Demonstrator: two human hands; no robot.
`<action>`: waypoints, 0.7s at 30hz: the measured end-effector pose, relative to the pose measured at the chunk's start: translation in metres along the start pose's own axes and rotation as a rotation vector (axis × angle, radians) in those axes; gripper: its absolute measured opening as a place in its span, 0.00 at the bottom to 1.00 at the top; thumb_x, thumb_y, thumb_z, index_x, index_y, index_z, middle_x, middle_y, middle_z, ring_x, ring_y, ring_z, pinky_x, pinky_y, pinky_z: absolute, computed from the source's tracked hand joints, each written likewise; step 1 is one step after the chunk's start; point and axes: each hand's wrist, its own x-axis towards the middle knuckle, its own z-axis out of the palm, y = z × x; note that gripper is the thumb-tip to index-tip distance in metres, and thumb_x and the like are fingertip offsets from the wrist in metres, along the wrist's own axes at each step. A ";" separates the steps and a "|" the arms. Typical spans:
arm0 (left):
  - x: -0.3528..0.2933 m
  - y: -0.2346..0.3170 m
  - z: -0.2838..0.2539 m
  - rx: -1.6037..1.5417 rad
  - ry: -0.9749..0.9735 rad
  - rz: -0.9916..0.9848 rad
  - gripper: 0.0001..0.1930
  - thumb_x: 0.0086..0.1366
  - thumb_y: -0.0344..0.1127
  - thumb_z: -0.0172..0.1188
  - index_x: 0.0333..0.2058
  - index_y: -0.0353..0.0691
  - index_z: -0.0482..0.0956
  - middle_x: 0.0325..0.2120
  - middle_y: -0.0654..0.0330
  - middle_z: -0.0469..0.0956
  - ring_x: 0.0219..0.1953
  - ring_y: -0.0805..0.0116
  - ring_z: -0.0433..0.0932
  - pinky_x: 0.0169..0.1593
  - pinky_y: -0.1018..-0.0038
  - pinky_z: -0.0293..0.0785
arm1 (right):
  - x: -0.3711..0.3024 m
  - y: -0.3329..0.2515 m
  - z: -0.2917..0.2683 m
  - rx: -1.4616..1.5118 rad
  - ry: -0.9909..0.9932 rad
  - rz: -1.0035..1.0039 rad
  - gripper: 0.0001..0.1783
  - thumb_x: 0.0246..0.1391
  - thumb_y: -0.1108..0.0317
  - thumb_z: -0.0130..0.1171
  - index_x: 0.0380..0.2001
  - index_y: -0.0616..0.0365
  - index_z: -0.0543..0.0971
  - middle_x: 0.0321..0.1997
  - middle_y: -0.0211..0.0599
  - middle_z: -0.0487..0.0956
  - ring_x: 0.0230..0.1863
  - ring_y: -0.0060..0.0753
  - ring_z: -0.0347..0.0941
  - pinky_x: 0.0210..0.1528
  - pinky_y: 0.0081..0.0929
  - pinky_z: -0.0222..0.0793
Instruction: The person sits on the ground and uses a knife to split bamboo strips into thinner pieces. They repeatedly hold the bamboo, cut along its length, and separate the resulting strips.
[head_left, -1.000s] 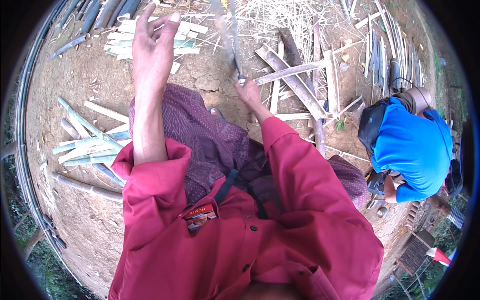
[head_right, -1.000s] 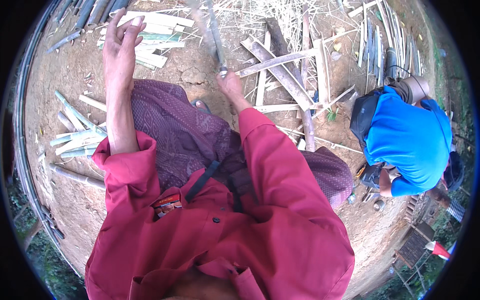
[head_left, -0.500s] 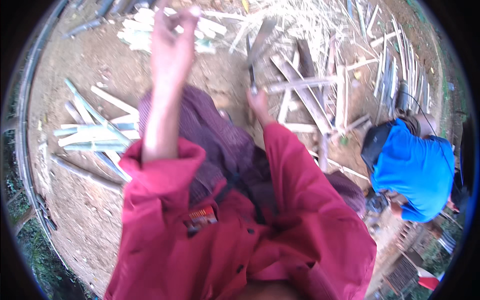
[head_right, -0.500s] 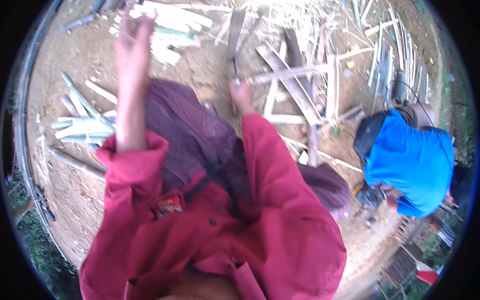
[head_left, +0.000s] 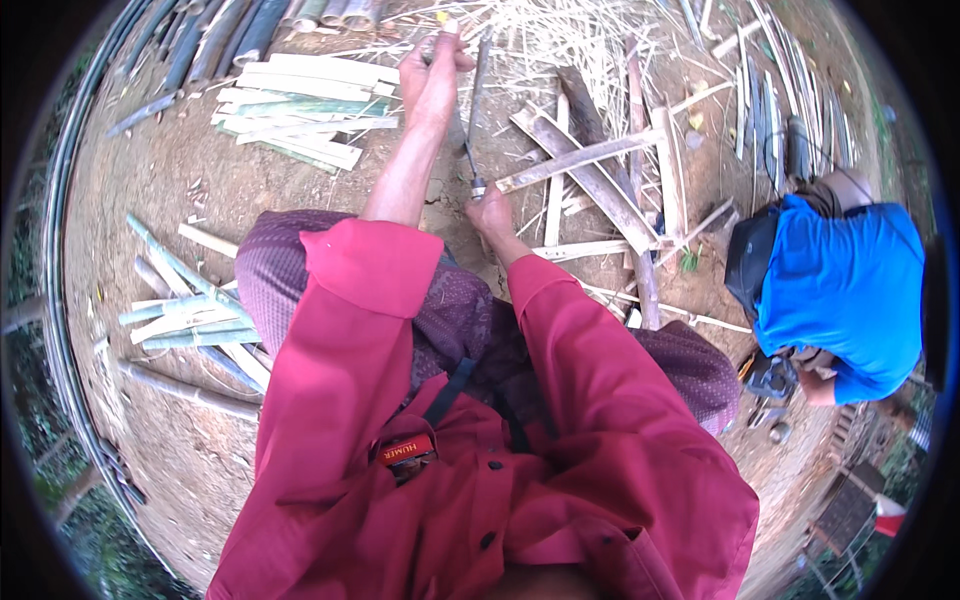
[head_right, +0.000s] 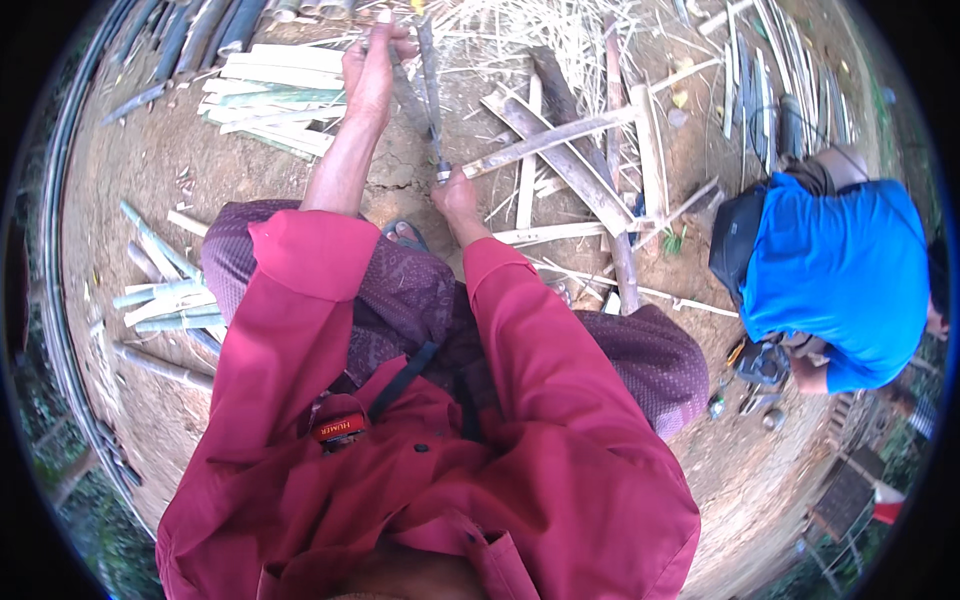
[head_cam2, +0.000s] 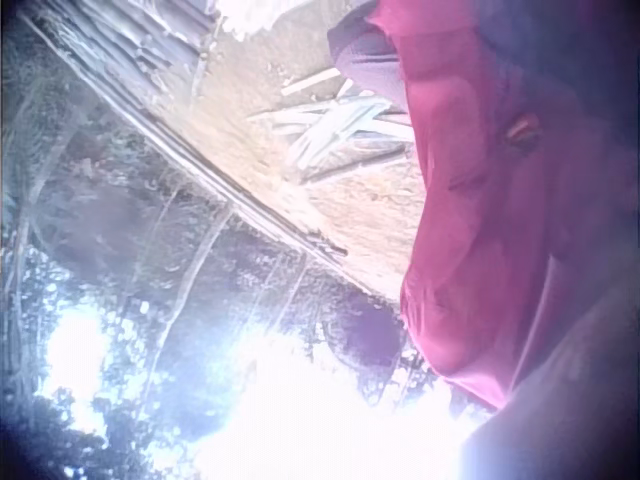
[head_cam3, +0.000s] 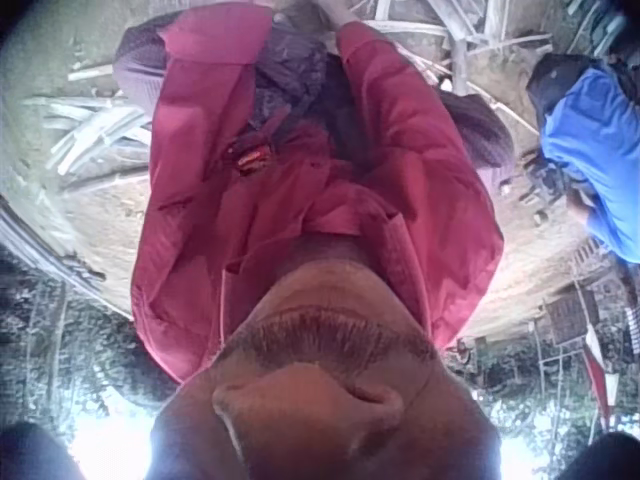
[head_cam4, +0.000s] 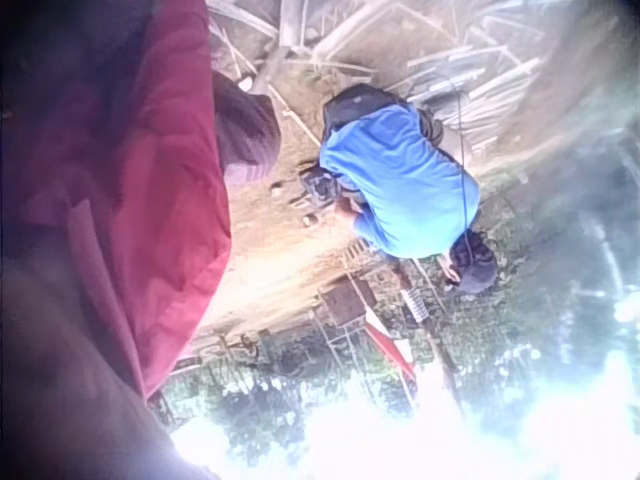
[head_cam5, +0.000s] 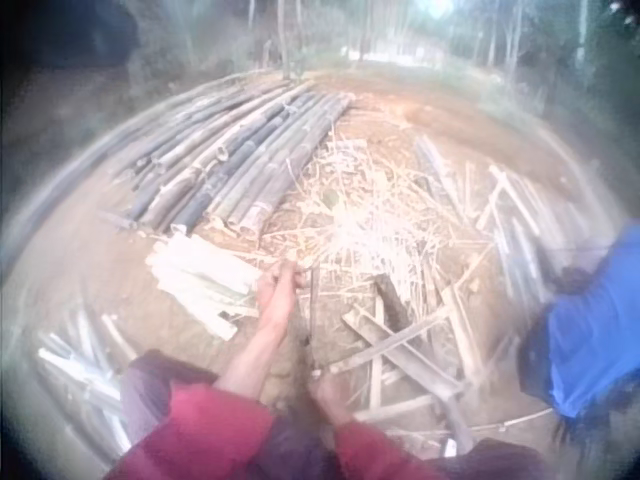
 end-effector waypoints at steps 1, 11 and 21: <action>-0.005 -0.004 0.008 -0.129 0.056 0.041 0.20 0.62 0.49 0.53 0.19 0.40 0.75 0.12 0.64 0.72 0.19 0.74 0.68 0.27 0.74 0.65 | 0.000 0.001 -0.001 0.021 -0.005 0.006 0.23 0.38 0.61 0.59 0.37 0.65 0.72 0.32 0.61 0.77 0.38 0.61 0.74 0.41 0.47 0.69; 0.001 -0.024 -0.041 -0.246 -0.078 0.067 0.19 0.61 0.47 0.40 0.14 0.45 0.62 0.08 0.69 0.56 0.12 0.75 0.52 0.20 0.75 0.54 | -0.012 0.049 -0.009 0.900 -0.422 0.369 0.05 0.48 0.75 0.53 0.30 0.60 0.72 0.19 0.35 0.74 0.17 0.28 0.72 0.20 0.27 0.70; -0.011 -0.015 -0.043 -0.371 -0.102 0.118 0.10 0.56 0.33 0.40 0.28 0.36 0.71 0.18 0.61 0.69 0.22 0.70 0.66 0.31 0.74 0.65 | -0.045 0.016 -0.066 0.133 -0.091 0.138 0.26 0.39 0.57 0.60 0.42 0.60 0.74 0.24 0.47 0.79 0.30 0.40 0.78 0.38 0.34 0.72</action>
